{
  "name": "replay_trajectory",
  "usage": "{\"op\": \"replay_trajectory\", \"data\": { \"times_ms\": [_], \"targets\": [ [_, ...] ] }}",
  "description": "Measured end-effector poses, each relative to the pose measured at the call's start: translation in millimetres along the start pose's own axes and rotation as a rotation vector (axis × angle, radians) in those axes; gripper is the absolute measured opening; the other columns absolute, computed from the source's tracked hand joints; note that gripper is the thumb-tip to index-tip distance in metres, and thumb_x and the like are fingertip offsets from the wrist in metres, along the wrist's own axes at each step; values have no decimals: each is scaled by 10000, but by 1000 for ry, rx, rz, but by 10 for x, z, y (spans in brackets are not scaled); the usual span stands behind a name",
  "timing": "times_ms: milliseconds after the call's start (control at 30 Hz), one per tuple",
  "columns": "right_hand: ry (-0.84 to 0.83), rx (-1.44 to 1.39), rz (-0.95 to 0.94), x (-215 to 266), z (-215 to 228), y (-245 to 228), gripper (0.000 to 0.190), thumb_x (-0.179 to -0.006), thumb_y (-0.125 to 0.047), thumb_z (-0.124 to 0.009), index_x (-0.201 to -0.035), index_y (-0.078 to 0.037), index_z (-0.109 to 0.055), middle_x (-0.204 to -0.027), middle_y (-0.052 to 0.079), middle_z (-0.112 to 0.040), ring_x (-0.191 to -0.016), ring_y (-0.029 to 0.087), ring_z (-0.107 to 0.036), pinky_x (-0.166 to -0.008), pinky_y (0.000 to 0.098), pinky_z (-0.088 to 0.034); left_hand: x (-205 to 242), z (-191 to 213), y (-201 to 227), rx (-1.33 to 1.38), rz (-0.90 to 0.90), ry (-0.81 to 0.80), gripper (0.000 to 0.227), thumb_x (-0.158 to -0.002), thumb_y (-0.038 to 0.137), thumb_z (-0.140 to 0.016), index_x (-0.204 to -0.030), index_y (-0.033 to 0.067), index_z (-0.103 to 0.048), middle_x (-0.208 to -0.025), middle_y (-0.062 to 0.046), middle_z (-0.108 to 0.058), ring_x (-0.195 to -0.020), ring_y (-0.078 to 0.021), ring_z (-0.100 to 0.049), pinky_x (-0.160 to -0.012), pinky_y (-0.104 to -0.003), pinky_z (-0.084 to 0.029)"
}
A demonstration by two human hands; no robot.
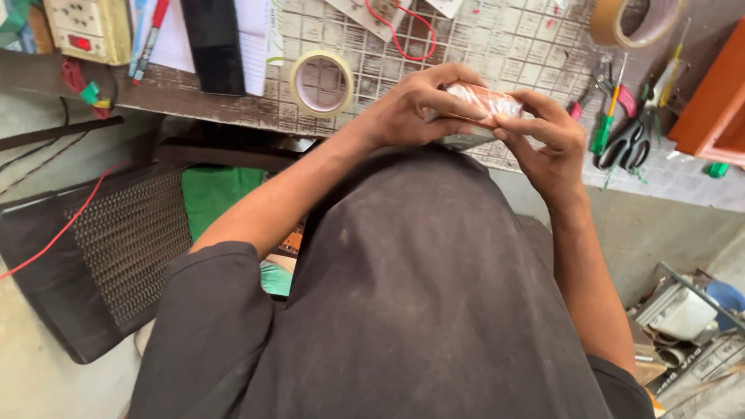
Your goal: The person assembles an orange electrical box by inserting a white socket plate, securing it with screws, and wrapping the unit in plastic and tape. They use a screwdriver, scissors, and tape to complete the assembly.
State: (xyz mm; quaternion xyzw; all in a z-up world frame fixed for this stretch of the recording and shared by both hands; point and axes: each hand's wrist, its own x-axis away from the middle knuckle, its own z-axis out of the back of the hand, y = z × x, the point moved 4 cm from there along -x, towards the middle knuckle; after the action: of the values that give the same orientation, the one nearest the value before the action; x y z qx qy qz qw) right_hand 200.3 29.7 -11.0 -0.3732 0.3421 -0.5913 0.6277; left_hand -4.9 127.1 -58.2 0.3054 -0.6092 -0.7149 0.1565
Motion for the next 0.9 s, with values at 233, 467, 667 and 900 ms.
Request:
{"op": "replay_trajectory", "data": {
  "times_ms": [233, 467, 667, 900],
  "targets": [
    [-119, 106, -14, -220, 66, -171, 247, -899, -28, -864, -1116, -109, -778, -1321, 130, -705, -1223, 240, -689, -1067, 345, -544, 98, -61, -95, 108, -14, 112, 293, -887, 145, -892, -1156, 201, -790, -1289, -95, -670, -1168, -246, -706, -967, -361, -623],
    [-530, 219, 155, -1505, -460, -580, 420, -906, -86, -823, -1308, -137, -715, -1350, 118, -662, -1150, 303, -672, -986, 401, -553, 315, -183, -60, 120, -4, 93, 228, -942, 180, -836, -1161, 225, -791, -1338, -120, -655, -1244, -290, -678, -1029, -404, -583],
    [-927, 531, 219, -2032, -1795, -199, 589, -799, -134, -841, -1364, -181, -684, -1180, 109, -681, -987, 303, -686, -883, 423, -553, 269, -69, 54, 166, -6, 43, 226, -939, 193, -797, -1164, 207, -779, -1342, -117, -652, -1248, -285, -662, -1052, -389, -555],
    [-983, 557, 412, -2100, -2282, 213, 180, -866, -204, -803, -1038, -152, -793, -1127, 39, -729, -956, 244, -711, -848, 385, -578, 234, 37, 59, 218, -53, 118, 234, -958, 164, -775, -1192, 167, -777, -1366, -86, -676, -1294, -271, -655, -1102, -381, -536]
  ]
}}
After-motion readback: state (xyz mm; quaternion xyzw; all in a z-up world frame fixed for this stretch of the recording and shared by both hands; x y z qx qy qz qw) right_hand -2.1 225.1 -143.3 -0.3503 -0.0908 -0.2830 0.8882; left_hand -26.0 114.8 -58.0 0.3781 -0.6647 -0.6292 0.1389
